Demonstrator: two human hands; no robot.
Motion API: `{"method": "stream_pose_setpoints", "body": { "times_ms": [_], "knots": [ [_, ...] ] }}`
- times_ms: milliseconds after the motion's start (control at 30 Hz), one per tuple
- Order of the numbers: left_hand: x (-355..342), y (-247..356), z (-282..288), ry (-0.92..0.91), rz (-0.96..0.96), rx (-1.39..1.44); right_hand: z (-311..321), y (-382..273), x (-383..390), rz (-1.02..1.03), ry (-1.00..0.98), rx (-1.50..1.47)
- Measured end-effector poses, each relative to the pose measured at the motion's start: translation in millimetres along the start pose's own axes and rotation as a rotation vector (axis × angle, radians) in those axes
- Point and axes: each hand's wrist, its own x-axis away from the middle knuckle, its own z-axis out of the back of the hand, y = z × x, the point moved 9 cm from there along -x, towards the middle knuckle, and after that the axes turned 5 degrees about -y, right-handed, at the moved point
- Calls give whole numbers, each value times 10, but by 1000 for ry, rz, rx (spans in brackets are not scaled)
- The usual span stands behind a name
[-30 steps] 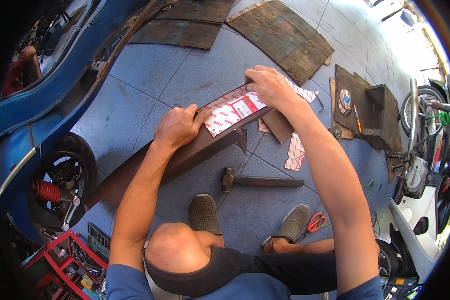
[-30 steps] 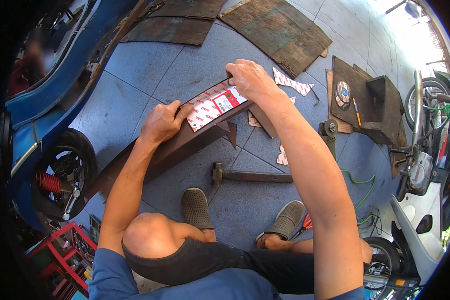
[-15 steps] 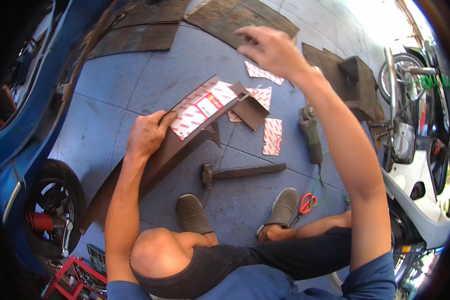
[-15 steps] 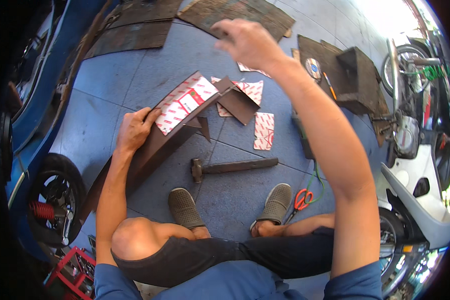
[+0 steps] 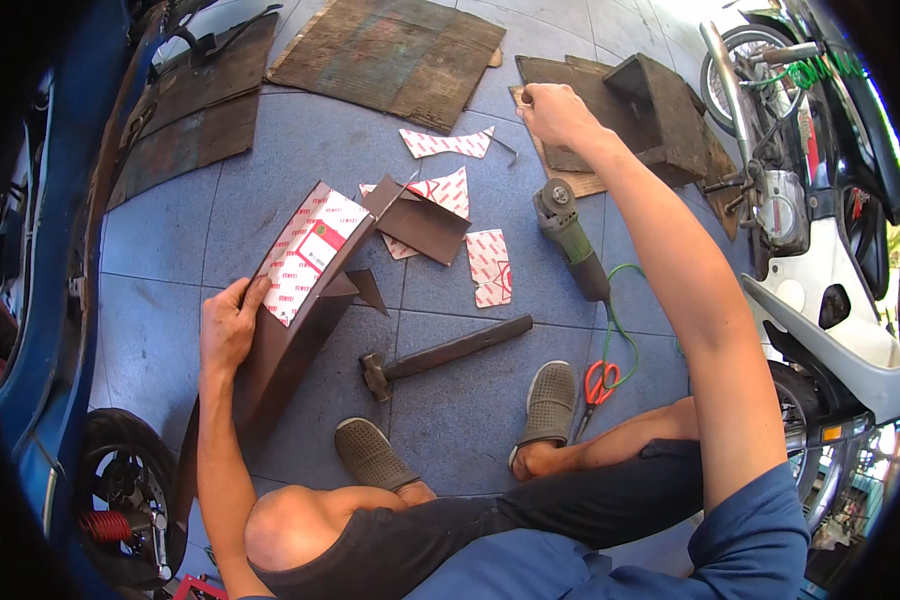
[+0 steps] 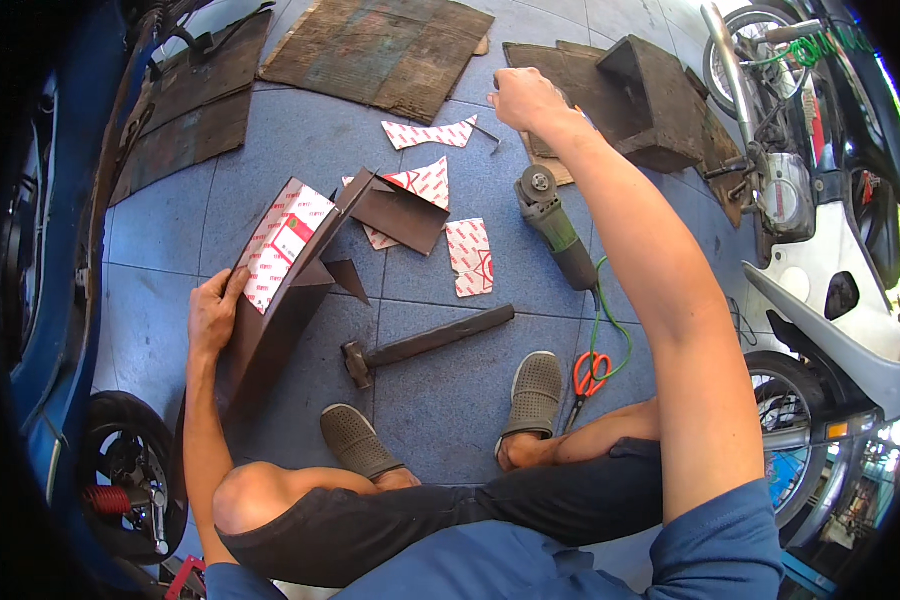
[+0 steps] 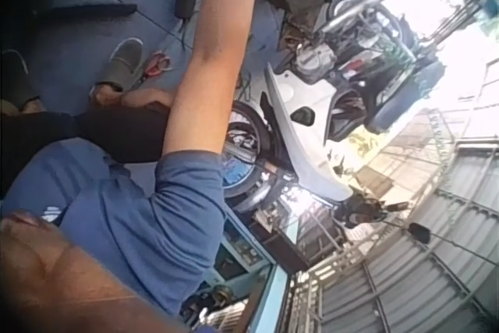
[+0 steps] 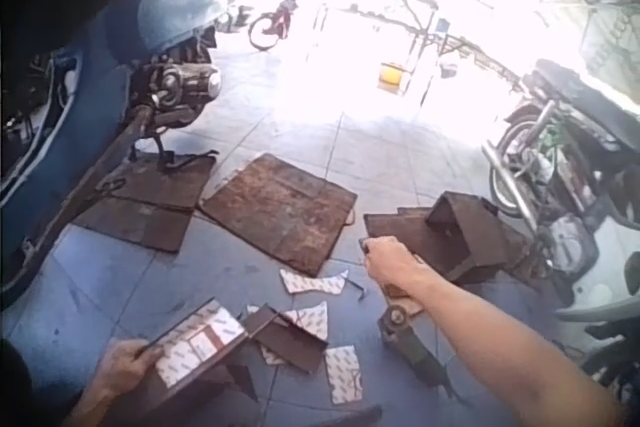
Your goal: Repairing a motorcycle frame and preparing templates and metal parts.
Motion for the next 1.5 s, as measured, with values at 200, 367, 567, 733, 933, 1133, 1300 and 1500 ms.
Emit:
{"method": "stream_pose_setpoints", "body": {
  "times_ms": [200, 367, 567, 733, 933, 1133, 1300, 1500],
  "knots": [
    [77, 34, 23, -22, 109, -35, -735, 3, -412, -170, -197, -16],
    [132, 108, -20, 63, 95, 8, -1508, 194, -403, -296, -53, -29],
    [152, 107, -127, 84, 101, -40, -1402, 55, -60, -350, 223, -213],
    [174, 75, -152, 75, 154, -31, -705, -780, 775, -243, 268, -696],
    [213, 22, -117, 100, 164, -46, -91, -1844, 1273, 124, 288, -728],
    [162, -45, -96, 36, 198, -66, 110, -2976, 1621, 848, 82, -404],
    [184, -72, -66, 12, 207, -33, -12, -3243, 1726, 974, -7, -303],
    [158, -54, -77, 15, 187, -22, -111, -3352, 1796, 1090, -5, -231]
  ]
}}
